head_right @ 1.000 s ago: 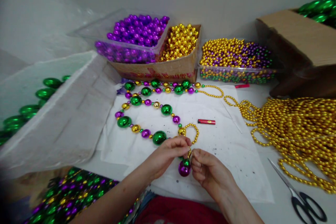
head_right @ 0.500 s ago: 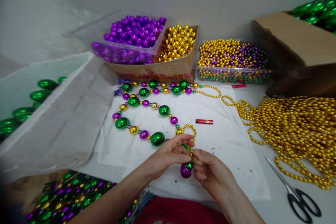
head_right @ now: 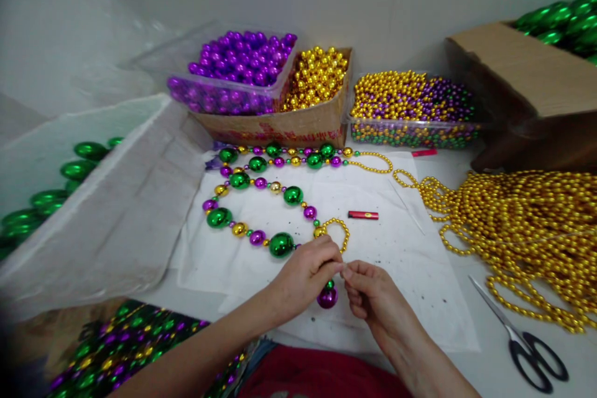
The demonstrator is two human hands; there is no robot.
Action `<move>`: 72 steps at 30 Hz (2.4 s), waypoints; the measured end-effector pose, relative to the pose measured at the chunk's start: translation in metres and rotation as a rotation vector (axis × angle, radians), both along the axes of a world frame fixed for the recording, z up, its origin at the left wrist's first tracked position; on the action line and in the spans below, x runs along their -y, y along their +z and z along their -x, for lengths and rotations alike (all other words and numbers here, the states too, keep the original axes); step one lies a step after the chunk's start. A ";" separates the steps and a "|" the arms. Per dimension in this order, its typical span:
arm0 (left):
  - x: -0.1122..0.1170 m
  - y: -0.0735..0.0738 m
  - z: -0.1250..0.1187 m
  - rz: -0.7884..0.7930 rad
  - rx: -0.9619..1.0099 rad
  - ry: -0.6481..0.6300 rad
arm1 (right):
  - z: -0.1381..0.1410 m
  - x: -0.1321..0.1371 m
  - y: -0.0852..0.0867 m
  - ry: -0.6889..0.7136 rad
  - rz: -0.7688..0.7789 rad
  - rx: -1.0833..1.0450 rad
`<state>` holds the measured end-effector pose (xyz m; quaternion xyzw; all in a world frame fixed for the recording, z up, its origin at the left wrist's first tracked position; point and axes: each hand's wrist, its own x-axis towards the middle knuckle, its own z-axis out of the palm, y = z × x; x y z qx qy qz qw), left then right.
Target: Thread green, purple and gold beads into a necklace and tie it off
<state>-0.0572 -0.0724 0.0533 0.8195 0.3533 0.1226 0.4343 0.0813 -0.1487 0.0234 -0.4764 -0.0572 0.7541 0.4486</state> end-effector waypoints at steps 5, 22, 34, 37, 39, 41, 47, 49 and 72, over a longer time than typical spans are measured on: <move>0.001 0.008 -0.007 -0.077 -0.131 -0.046 | 0.002 -0.001 0.004 0.008 -0.041 0.186; -0.021 0.006 0.005 1.042 0.248 -0.052 | -0.016 0.001 0.019 0.268 -0.607 0.989; -0.015 0.005 -0.006 0.978 0.340 0.240 | -0.001 0.019 0.024 0.134 -0.978 1.574; -0.013 0.007 -0.007 0.969 0.351 0.289 | 0.002 0.020 0.016 0.113 -0.971 1.520; -0.013 0.006 -0.006 0.957 0.378 0.292 | 0.000 0.016 0.012 0.109 -0.824 1.315; -0.014 0.004 -0.004 0.936 0.410 0.287 | -0.003 0.010 0.008 0.086 -0.617 1.048; -0.021 0.000 0.003 0.843 0.448 0.265 | 0.003 -0.009 -0.004 -0.014 -0.343 0.515; -0.022 -0.002 0.004 0.814 0.446 0.270 | 0.009 -0.013 -0.006 -0.068 -0.312 0.483; -0.030 -0.017 0.011 0.724 0.554 0.315 | 0.022 -0.029 -0.007 -0.165 -0.360 0.536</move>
